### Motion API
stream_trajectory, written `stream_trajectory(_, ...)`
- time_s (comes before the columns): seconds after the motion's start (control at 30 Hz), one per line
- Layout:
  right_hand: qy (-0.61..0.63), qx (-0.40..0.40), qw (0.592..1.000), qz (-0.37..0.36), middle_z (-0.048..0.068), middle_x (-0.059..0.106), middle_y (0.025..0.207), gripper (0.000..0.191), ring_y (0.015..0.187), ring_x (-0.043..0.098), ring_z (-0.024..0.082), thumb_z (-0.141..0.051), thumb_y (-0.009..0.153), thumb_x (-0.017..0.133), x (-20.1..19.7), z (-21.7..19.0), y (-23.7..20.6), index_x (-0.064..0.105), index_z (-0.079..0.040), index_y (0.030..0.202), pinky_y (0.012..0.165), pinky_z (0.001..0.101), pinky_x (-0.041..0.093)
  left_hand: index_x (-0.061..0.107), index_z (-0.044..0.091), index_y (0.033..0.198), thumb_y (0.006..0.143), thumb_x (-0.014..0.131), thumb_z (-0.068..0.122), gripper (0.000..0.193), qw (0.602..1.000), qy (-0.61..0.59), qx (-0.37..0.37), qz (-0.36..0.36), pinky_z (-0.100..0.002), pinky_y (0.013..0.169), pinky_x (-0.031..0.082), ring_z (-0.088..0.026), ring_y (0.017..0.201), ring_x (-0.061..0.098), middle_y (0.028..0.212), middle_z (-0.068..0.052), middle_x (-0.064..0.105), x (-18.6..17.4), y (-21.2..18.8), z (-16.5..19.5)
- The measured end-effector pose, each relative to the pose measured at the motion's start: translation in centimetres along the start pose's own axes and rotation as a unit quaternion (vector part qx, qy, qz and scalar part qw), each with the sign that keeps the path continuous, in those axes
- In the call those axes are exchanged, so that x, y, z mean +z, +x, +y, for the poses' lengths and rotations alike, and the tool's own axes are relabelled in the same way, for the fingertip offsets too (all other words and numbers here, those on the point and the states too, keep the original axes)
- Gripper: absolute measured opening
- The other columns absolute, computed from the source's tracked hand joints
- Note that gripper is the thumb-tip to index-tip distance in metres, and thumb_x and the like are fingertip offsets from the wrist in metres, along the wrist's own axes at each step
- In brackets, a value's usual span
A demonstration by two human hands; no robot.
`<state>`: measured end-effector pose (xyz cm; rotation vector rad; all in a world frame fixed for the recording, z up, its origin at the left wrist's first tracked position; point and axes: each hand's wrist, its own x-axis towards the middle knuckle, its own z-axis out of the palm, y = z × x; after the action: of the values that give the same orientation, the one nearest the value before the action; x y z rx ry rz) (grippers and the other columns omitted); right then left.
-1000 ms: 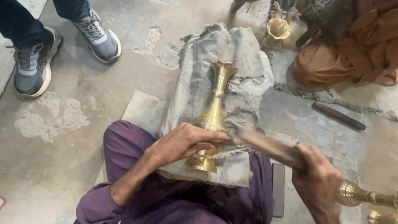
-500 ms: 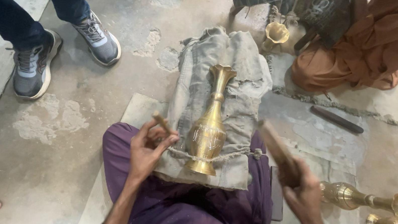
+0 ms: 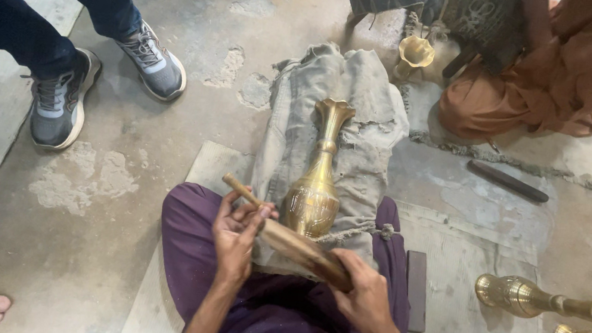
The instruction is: The person sits on the floor holding a small chisel against a brass vase resting on a cloth cushion and strikes the chisel with a wooden mallet to engrave a decorative pattern, rotating the vase to work on different areas.
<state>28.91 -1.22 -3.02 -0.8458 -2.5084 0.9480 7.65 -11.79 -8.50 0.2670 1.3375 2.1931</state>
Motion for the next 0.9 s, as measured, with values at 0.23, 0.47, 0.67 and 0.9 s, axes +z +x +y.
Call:
stream_trajectory(0.23, -0.023, -0.005, 0.999, 0.026, 0.011, 0.074, 0.107, 0.049, 0.090, 0.074, 0.034, -0.001, 0.066, 0.078, 1.1, -0.7, -0.1, 0.066, -0.008, 0.113, 0.074, 0.0421, 0.062, 0.046, 0.001, 0.140, 0.091, 0.075, 0.008, 0.057, 0.998, -0.052, 0.000, 0.016, -0.028, 0.069, 0.062, -0.019, 0.090, 0.074, 0.102, -0.015, 0.075, 4.4, -0.1, 0.1)
stream_trajectory(0.47, -0.033, -0.010, 0.999, 0.031, 0.009, 0.072, 0.098, 0.054, 0.082, 0.074, 0.031, 0.002, 0.063, 0.077, 1.3, -1.0, 0.1, 0.066, -0.007, 0.114, 0.068, 0.0411, 0.061, 0.042, 0.002, 0.141, 0.092, 0.074, 0.009, 0.060, 0.997, -0.049, 0.007, 0.054, -0.027, 0.065, 0.060, -0.018, 0.090, 0.073, 0.100, -0.014, 0.074, 5.9, -0.3, 0.2)
stream_trajectory(0.67, -0.031, -0.027, 0.999, 0.031, 0.010, 0.070, 0.095, 0.055, 0.081, 0.072, 0.033, 0.002, 0.061, 0.077, 1.2, -1.2, 0.4, 0.066, -0.007, 0.114, 0.067, 0.0426, 0.060, 0.039, 0.001, 0.142, 0.092, 0.074, 0.011, 0.062, 0.998, -0.034, 0.020, 0.058, -0.026, 0.064, 0.061, -0.017, 0.089, 0.073, 0.100, -0.014, 0.074, 5.8, -0.3, -0.2)
stream_trajectory(0.9, -0.041, -0.049, 0.997, 0.038, 0.011, 0.070, 0.098, 0.056, 0.084, 0.072, 0.033, 0.002, 0.061, 0.076, 1.3, -1.2, 0.5, 0.067, -0.005, 0.116, 0.070, 0.0428, 0.060, 0.040, 0.000, 0.143, 0.094, 0.073, 0.013, 0.061, 0.998, -0.001, 0.021, 0.052, -0.024, 0.063, 0.059, -0.015, 0.075, 0.070, 0.099, -0.016, 0.075, 5.8, -0.5, 0.1)
